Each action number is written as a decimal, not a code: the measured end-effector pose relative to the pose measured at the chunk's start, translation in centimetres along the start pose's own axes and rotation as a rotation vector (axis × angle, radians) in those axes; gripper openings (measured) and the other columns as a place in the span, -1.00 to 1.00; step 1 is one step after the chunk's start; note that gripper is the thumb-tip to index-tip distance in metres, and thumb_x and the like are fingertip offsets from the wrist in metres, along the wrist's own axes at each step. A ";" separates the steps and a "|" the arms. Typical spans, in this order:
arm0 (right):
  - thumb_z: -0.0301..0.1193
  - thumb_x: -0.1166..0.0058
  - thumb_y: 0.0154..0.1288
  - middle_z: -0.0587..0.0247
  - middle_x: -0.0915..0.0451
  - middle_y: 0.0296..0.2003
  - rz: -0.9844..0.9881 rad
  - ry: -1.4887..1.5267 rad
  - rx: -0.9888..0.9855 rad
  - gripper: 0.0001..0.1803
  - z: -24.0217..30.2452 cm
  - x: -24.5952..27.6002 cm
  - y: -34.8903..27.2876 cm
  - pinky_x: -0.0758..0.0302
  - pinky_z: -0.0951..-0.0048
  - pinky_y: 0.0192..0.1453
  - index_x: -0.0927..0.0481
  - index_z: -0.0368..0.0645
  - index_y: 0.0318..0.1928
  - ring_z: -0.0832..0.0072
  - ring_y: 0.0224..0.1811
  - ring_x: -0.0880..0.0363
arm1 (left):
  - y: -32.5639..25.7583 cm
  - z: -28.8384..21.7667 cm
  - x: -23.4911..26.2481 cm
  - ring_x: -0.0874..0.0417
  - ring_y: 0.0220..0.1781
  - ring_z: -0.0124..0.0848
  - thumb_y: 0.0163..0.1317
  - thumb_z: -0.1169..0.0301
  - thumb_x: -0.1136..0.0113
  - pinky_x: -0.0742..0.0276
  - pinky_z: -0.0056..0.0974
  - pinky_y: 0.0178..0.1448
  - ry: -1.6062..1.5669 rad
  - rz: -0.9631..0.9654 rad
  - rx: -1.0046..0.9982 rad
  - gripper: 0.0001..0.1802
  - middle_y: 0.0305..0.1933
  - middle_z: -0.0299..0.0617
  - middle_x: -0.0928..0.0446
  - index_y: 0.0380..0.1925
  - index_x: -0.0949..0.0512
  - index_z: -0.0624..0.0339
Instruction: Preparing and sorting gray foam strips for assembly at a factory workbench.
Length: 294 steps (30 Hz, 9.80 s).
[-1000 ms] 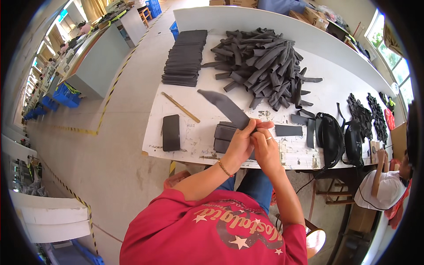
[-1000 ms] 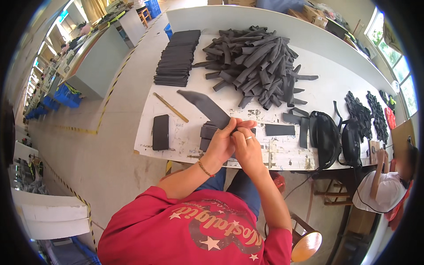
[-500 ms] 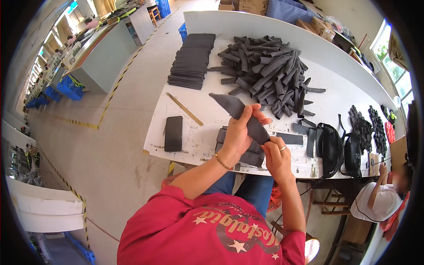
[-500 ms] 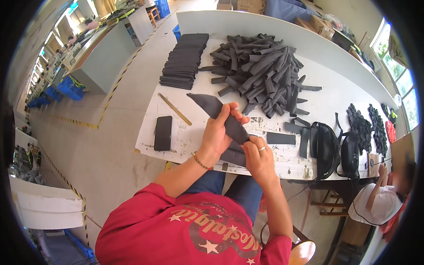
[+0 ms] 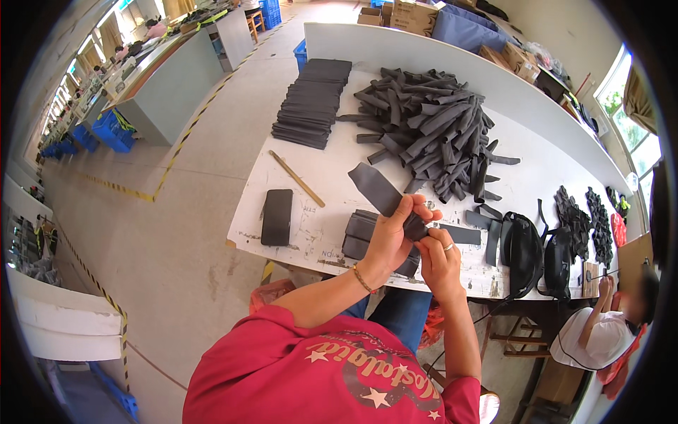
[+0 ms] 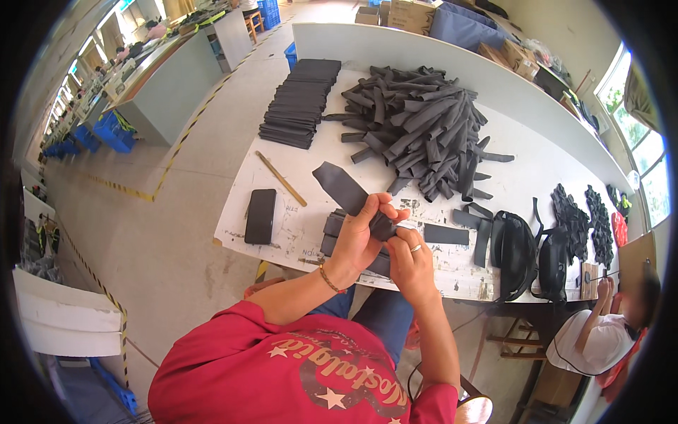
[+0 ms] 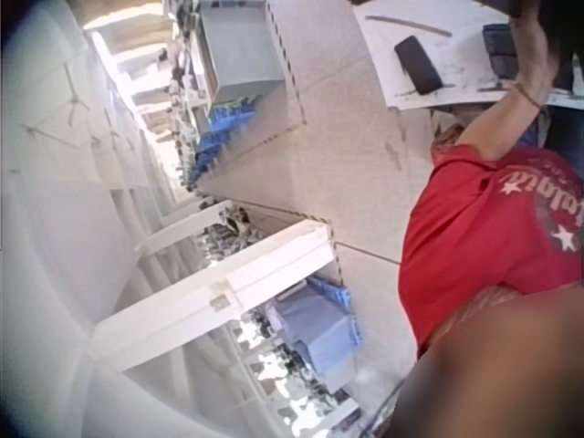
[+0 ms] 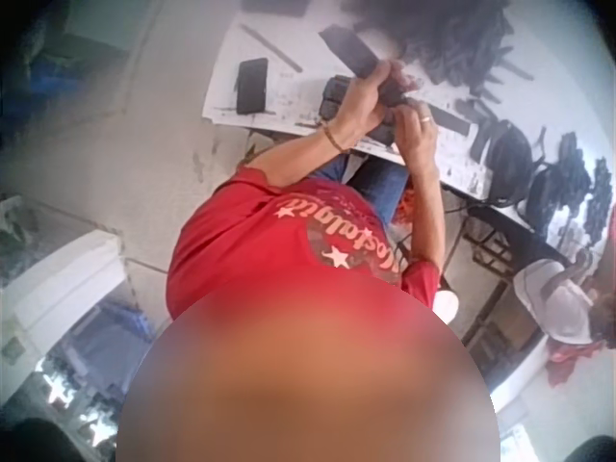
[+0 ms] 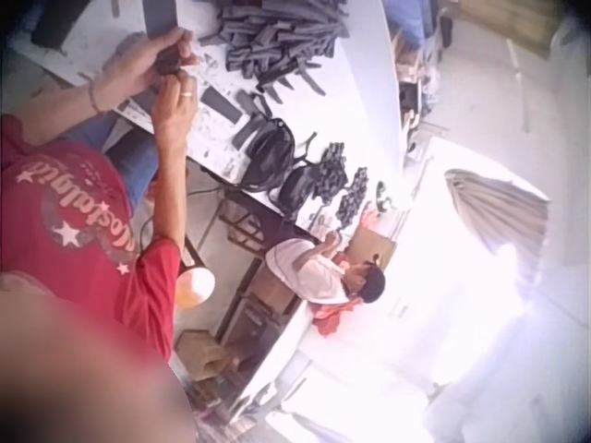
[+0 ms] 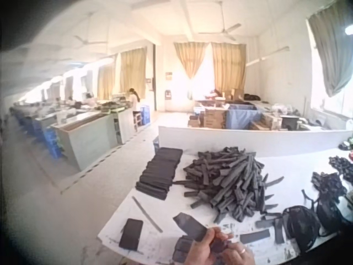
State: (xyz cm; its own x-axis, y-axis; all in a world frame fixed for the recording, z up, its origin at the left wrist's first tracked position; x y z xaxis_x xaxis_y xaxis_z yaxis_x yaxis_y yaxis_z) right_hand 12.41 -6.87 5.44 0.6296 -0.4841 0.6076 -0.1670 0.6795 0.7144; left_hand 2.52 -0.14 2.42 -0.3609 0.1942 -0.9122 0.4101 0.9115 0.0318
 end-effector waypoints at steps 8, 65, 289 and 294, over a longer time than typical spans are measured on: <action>-0.66 -0.24 0.08 0.05 -0.51 -0.22 0.057 -0.041 0.043 -0.76 0.1 -0.6 -0.3 -0.53 0.20 -0.30 -0.49 -0.28 -0.24 0.12 -0.28 -0.56 | -0.2 0.1 1.0 -0.68 0.00 -0.17 0.47 0.15 -0.02 -0.53 -0.13 0.16 -0.012 -0.020 0.024 -0.65 -0.28 -0.18 -0.65 -0.07 -0.50 0.25; -0.49 -0.22 0.24 0.14 -0.51 -0.32 -0.155 -0.108 -0.998 -0.78 -11.0 -1.5 -13.1 -0.43 0.33 -0.25 -0.53 -0.24 -0.13 0.35 -0.33 -0.49 | -5.8 -5.2 12.7 -0.44 -0.11 -0.30 0.06 0.44 -0.46 -0.39 -0.26 -0.09 1.672 -0.378 -0.646 -0.65 -0.14 -0.19 -0.44 -0.15 -0.57 0.20; -0.69 -0.31 -0.02 0.12 -0.50 -0.30 -0.023 -0.071 0.098 -0.76 -2.0 0.9 -1.4 -0.48 0.25 -0.37 -0.52 -0.26 -0.36 0.19 -0.39 -0.52 | 2.3 0.0 0.3 -0.62 -0.37 -0.38 0.40 0.10 -0.11 -0.61 -0.11 0.06 0.032 -0.193 -0.161 -0.57 -0.42 -0.29 -0.52 -0.07 -0.53 0.30; -0.68 -0.31 -0.01 0.12 -0.51 -0.30 0.004 -0.072 0.072 -0.77 -1.9 1.0 -1.0 -0.47 0.26 -0.39 -0.51 -0.26 -0.36 0.20 -0.40 -0.51 | 2.3 0.2 0.4 -0.63 -0.34 -0.38 0.40 0.11 -0.11 -0.61 -0.11 0.08 0.046 -0.205 -0.159 -0.59 -0.40 -0.29 -0.52 -0.08 -0.55 0.29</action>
State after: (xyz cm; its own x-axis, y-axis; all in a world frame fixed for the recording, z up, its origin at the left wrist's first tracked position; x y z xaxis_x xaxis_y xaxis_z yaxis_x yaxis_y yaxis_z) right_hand 14.63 -6.97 4.67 0.5734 -0.5215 0.6319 -0.2252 0.6412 0.7336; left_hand 3.52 1.92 2.03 -0.4619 0.0120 -0.8869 0.1889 0.9783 -0.0852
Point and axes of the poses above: each hand's wrist, its own y-axis towards the middle knuckle, its own x-axis out of the back of the hand, z = x × y, the point moved 3 cm from there along y, towards the middle knuckle
